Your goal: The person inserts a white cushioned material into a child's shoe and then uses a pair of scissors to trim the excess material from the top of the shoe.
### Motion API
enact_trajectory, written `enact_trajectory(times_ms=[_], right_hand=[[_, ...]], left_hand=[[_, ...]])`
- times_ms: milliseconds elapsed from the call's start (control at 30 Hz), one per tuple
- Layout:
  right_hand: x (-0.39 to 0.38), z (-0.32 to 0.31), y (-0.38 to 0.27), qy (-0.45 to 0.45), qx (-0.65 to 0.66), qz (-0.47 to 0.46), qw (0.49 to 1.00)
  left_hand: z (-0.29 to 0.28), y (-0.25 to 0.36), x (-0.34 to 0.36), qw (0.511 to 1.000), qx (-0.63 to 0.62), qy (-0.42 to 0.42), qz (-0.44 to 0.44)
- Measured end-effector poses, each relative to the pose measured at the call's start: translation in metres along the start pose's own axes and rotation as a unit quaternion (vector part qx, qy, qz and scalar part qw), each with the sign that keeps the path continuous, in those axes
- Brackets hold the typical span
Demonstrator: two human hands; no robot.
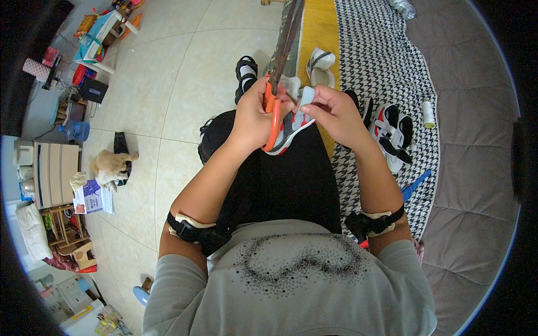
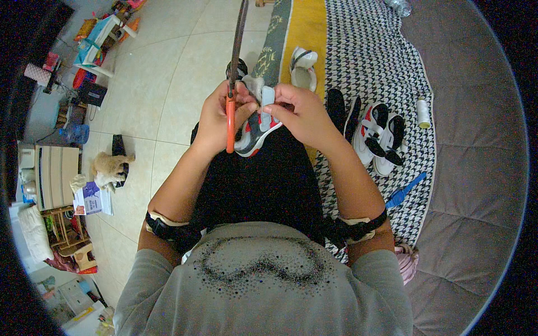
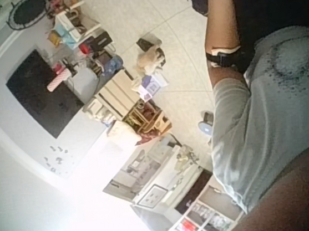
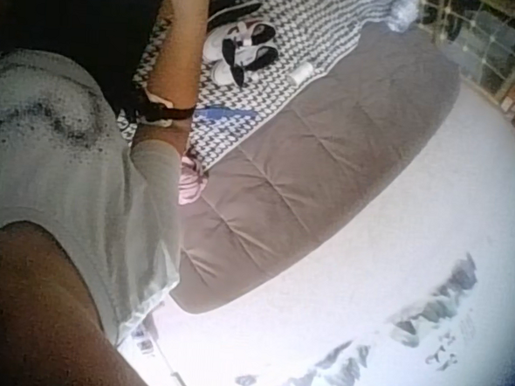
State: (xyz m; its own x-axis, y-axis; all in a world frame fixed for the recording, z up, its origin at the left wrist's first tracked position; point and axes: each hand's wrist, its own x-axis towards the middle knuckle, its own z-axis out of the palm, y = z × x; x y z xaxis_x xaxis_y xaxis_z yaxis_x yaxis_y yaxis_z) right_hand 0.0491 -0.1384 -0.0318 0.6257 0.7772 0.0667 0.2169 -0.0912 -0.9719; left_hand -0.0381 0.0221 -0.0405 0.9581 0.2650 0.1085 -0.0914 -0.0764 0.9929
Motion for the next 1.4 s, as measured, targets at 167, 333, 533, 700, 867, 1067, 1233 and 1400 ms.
enact_trajectory(times_ms=[167, 333, 533, 700, 867, 1067, 1233, 1400], right_hand=[[-0.003, 0.005, 0.006, 0.01, 0.076, -0.004, 0.997], [-0.015, 0.001, -0.011, 0.037, 0.031, -0.009, 0.999], [-0.025, -0.009, -0.024, 0.025, -0.123, -0.077, 0.989], [-0.015, 0.002, 0.009, 0.067, -0.017, -0.075, 0.995], [-0.005, 0.019, 0.033, 0.144, 0.034, -0.045, 0.988], [-0.009, 0.012, 0.041, 0.157, 0.089, 0.015, 0.983], [-0.018, 0.007, 0.019, 0.14, 0.202, 0.059, 0.968], [-0.022, 0.003, 0.01, 0.154, 0.22, 0.07, 0.961]], left_hand=[[-0.004, -0.002, 0.003, 1.0, -0.01, 0.01, -0.02], [-0.003, 0.01, 0.013, 0.996, -0.03, -0.055, -0.07], [0.016, -0.001, 0.018, 0.988, -0.017, -0.144, -0.055], [0.013, -0.021, 0.021, 0.991, 0.057, -0.116, -0.042], [-0.013, -0.011, 0.007, 0.984, 0.17, 0.05, -0.02], [-0.014, 0.065, -0.046, 0.985, 0.084, -0.102, -0.108], [-0.017, 0.052, -0.073, 0.961, 0.179, -0.199, -0.075], [-0.024, 0.051, -0.085, 0.93, 0.33, -0.15, -0.063]])
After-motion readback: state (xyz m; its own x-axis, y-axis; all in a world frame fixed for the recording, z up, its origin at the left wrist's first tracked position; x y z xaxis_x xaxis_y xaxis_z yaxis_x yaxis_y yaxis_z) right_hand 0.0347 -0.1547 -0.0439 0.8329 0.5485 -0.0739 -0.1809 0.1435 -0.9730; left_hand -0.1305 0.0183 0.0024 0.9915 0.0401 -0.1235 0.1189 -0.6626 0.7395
